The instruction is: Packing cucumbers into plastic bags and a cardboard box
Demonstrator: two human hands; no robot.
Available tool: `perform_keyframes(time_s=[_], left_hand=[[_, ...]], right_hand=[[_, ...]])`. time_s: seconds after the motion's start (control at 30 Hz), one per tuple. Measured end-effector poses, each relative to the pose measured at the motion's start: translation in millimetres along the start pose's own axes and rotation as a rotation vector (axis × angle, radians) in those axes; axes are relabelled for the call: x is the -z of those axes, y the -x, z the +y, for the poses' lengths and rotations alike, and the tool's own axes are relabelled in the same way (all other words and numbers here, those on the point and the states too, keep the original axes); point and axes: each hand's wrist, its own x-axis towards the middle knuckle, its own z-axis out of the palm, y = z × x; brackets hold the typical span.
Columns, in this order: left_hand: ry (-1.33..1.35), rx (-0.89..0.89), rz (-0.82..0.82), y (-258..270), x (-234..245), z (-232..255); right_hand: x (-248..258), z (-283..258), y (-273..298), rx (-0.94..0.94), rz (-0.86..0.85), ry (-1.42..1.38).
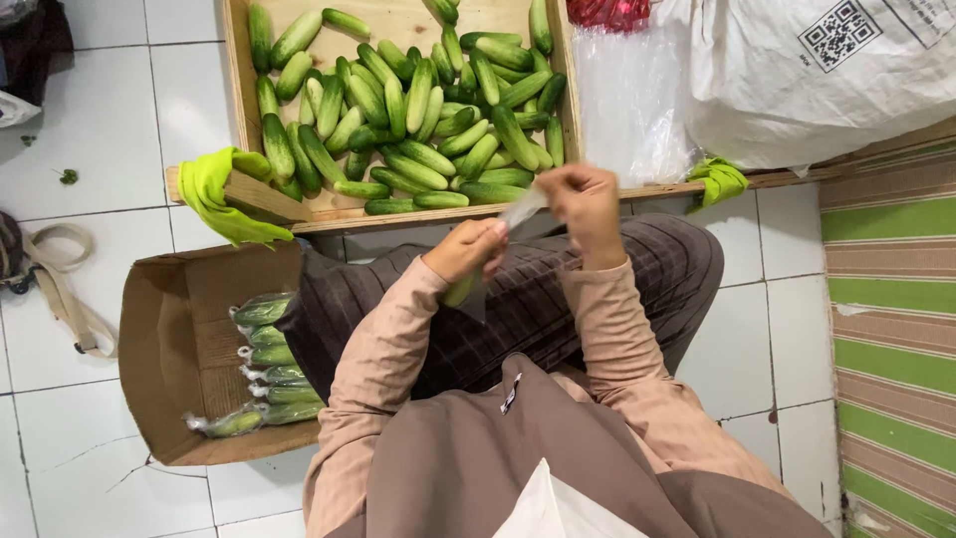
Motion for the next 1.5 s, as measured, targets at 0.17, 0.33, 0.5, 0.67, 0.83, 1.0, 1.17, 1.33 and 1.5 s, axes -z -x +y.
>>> perform_keyframes(time_s=[0.17, 0.33, 0.5, 0.67, 0.83, 1.0, 1.17, 1.33, 1.5], left_hand=[[0.079, 0.070, 0.041, 5, 7, 2], [-0.081, 0.089, -0.031, 2, 3, 19], [-0.265, 0.098, -0.058, 11, 0, 50], [-0.438, 0.014, -0.051, 7, 7, 72], [-0.658, -0.027, -0.004, 22, -15, 122], [-1.098, -0.265, 0.107, 34, -40, 158], [-1.325, -0.283, 0.281, 28, -67, 174], [-1.370, -0.224, 0.271, 21, -90, 167], [-1.105, -0.269, 0.265, 5, -110, 176]], right_hand=[[11, -19, -4, 0.504, -0.237, 0.439], [-5, -18, 15, 0.641, -0.589, 1.040], [11, -1, 21, 0.576, -0.721, 1.104], [35, -2, 25, 0.625, -0.728, 1.158], [28, -44, 44, 0.726, -0.715, 1.139], [22, -76, 56, 0.866, -0.630, 1.068], [32, -64, 41, 0.866, -0.469, 0.639], [39, -54, 42, 0.700, -0.416, 0.372], [35, -5, 50, 0.424, -0.439, 0.062]])
